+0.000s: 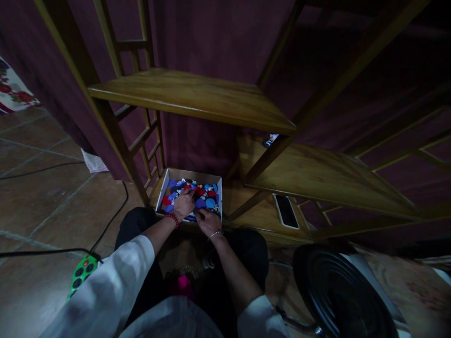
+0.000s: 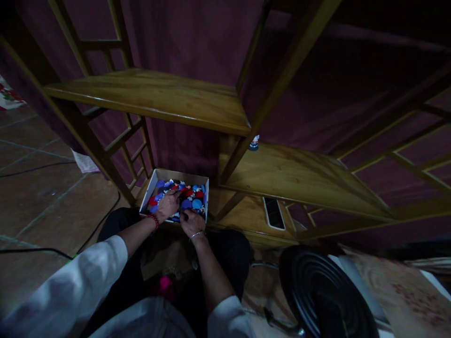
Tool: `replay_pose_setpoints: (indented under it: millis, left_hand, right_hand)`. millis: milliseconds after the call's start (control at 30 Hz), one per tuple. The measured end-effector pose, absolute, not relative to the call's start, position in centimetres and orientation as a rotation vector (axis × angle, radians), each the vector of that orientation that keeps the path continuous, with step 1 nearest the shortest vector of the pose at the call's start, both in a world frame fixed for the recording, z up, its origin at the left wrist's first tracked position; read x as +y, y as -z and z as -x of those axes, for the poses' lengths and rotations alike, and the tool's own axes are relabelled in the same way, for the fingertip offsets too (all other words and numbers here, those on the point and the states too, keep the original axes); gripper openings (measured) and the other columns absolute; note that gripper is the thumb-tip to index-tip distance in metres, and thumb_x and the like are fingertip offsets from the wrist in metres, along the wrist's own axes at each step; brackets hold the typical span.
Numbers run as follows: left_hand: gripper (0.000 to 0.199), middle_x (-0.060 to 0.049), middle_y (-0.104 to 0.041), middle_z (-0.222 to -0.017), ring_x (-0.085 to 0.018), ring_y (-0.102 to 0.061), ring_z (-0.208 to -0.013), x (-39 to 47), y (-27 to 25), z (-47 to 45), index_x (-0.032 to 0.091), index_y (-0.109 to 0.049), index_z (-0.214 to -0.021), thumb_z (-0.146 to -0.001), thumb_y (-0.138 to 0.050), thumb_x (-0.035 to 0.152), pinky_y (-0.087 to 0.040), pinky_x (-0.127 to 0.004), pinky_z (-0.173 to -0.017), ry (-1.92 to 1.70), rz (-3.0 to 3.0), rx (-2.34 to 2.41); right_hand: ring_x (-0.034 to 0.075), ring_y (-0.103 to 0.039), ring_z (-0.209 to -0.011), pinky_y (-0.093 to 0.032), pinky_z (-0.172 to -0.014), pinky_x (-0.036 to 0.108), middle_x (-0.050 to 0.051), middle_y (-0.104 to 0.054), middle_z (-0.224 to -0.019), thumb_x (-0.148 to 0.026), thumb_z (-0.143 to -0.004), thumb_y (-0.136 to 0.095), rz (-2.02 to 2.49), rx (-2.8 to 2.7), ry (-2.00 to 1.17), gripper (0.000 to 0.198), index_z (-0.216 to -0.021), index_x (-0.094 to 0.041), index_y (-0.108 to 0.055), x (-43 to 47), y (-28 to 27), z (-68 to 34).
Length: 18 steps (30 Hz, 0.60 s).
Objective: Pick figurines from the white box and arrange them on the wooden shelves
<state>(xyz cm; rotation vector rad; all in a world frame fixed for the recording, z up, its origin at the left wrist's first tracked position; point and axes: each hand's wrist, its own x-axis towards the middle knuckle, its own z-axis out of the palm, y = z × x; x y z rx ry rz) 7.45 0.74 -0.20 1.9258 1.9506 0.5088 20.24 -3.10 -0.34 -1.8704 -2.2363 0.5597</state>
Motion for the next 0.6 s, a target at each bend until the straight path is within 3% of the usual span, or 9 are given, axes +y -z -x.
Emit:
replay_pose_setpoints:
  millis: [267,600]
  left_hand:
    - [0.046,-0.003,-0.05,-0.124,-0.018,-0.045,-0.114,0.1,0.0,-7.1,0.024,-0.054,-0.117,-0.076,-0.041,0.008,-0.04,-0.028,-0.094,-0.586,-1.89,2.008]
    - [0.042,-0.008,-0.052,-0.121,-0.022,-0.052,-0.105,-1.7,-0.5,-5.8,0.02,-0.055,-0.115,-0.076,-0.041,0.013,-0.044,-0.03,-0.088,-0.545,-1.88,2.119]
  right_hand:
    - [0.013,-0.06,-0.084,-0.043,-0.073,0.023,-0.003,-0.066,-0.096,-0.039,-0.084,-0.04,1.857,-2.21,-0.598,0.027,-0.093,-0.032,-0.065,-2.9,0.5,-20.4]
    - [0.014,-0.06,-0.088,-0.043,-0.075,0.023,-0.003,-0.067,-0.097,-0.04,-0.082,-0.043,1.878,-2.189,-0.634,0.026,-0.092,-0.031,-0.065,-2.7,0.5,-20.3]
